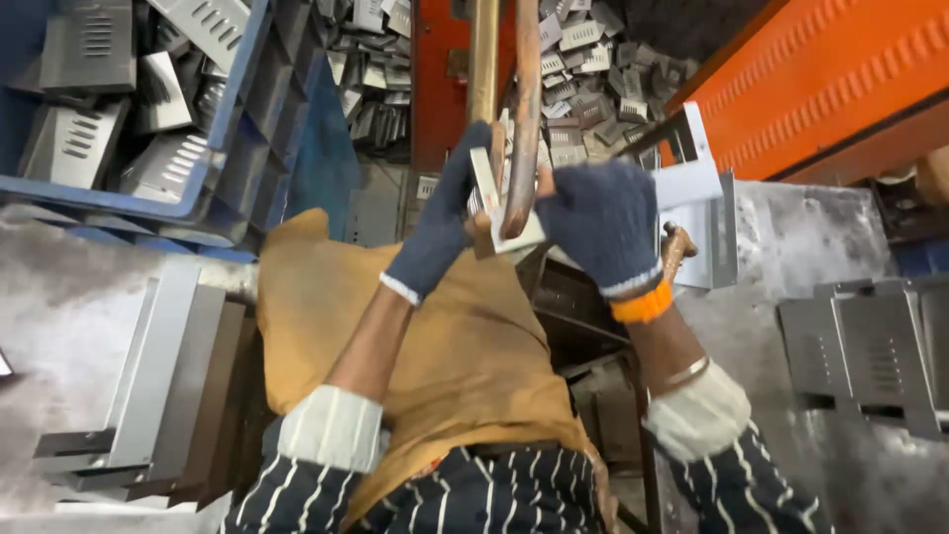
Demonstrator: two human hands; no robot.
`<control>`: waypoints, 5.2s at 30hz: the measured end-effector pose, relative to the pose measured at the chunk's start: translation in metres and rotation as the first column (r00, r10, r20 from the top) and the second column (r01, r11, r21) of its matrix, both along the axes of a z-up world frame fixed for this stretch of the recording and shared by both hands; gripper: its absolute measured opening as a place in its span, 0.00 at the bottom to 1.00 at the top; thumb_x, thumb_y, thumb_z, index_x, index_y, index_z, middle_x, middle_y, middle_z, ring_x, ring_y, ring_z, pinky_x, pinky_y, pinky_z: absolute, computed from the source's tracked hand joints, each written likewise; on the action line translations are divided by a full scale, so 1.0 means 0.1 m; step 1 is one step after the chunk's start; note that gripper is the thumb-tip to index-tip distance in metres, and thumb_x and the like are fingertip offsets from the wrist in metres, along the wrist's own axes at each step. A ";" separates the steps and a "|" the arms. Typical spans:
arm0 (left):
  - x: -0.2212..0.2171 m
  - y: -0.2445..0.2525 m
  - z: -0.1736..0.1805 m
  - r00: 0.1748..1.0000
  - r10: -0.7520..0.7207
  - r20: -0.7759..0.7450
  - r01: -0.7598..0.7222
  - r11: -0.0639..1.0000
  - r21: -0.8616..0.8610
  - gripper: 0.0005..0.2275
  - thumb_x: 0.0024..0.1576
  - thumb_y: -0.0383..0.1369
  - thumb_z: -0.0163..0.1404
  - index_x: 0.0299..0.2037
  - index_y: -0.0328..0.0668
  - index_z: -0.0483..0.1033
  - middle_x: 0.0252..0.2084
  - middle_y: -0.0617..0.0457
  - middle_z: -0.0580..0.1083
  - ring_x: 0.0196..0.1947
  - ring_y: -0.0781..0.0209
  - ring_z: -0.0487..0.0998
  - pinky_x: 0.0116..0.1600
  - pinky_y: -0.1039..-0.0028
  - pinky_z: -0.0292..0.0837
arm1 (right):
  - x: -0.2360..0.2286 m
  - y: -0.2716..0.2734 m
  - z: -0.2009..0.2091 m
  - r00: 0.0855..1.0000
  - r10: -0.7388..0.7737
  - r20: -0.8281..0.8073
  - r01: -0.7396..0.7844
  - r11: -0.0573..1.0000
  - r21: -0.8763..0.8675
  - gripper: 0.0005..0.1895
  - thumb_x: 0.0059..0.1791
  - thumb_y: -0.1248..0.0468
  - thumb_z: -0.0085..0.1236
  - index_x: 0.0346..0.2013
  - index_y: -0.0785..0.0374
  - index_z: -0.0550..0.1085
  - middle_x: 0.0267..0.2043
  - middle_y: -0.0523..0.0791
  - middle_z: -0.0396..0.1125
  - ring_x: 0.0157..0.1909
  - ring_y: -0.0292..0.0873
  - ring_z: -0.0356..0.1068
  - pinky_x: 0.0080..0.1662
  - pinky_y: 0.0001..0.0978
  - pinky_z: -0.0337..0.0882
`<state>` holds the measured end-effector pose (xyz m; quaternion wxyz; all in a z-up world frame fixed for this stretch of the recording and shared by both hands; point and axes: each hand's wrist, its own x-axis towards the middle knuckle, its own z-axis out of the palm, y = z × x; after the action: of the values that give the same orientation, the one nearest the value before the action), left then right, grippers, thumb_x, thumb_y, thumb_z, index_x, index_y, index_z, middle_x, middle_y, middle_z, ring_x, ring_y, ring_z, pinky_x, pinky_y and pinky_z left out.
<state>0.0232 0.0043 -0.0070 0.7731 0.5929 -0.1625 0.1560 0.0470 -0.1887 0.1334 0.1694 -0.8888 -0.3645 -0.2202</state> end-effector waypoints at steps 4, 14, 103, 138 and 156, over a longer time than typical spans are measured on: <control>-0.03 0.09 0.11 0.999 -0.038 0.026 0.039 0.999 -0.018 0.43 0.56 0.42 0.63 0.79 0.41 0.51 0.81 0.49 0.53 0.81 0.56 0.53 0.81 0.64 0.48 | 0.16 0.09 -0.06 0.995 0.064 0.072 -0.068 0.997 0.047 0.14 0.48 0.60 0.62 0.19 0.59 0.74 0.21 0.52 0.64 0.26 0.58 0.67 0.32 0.49 0.64; -0.89 0.22 -0.49 0.929 0.256 -0.266 -0.310 0.933 -0.183 0.34 0.69 0.58 0.23 0.70 0.38 0.63 0.70 0.48 0.64 0.70 0.57 0.62 0.74 0.67 0.50 | -0.62 -0.06 -0.26 0.990 0.032 -0.135 -0.007 0.984 0.180 0.17 0.51 0.61 0.62 0.19 0.62 0.75 0.17 0.50 0.63 0.20 0.53 0.63 0.29 0.46 0.60; -1.08 -1.71 1.40 0.872 -0.252 0.420 0.053 0.901 0.430 0.09 0.51 0.29 0.53 0.40 0.39 0.77 0.35 0.47 0.76 0.37 0.45 0.77 0.44 0.60 0.70 | -1.38 -2.46 -0.73 0.838 -0.220 -0.500 0.546 0.346 0.763 0.31 0.62 0.50 0.48 0.19 0.63 0.65 0.19 0.38 0.59 0.21 0.34 0.55 0.27 0.33 0.52; -2.99 1.42 1.04 0.447 0.761 0.470 -0.232 -0.408 0.883 0.24 0.45 0.37 0.66 0.55 0.52 0.79 0.40 0.52 0.77 0.42 0.51 0.76 0.48 0.57 0.68 | -1.69 1.84 0.23 0.734 0.678 0.018 -0.650 0.695 0.307 0.32 0.40 0.66 0.60 0.59 0.65 0.71 0.61 0.54 0.68 0.62 0.56 0.66 0.62 0.49 0.65; -0.13 4.08 -0.64 0.487 0.556 0.674 -0.096 -0.733 0.674 0.19 0.41 0.48 0.54 0.39 0.53 0.85 0.64 0.43 0.70 0.63 0.35 0.64 0.68 0.31 0.27 | -1.09 0.97 -0.99 0.877 -0.114 -0.466 0.204 0.968 0.146 0.19 0.35 0.56 0.72 0.35 0.55 0.75 0.25 0.50 0.73 0.31 0.56 0.74 0.33 0.48 0.71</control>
<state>0.0107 0.4124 -0.0706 -0.2635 0.9145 0.2210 0.2129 -0.0623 -0.0919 0.0341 0.3153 -0.9222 -0.2175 -0.0537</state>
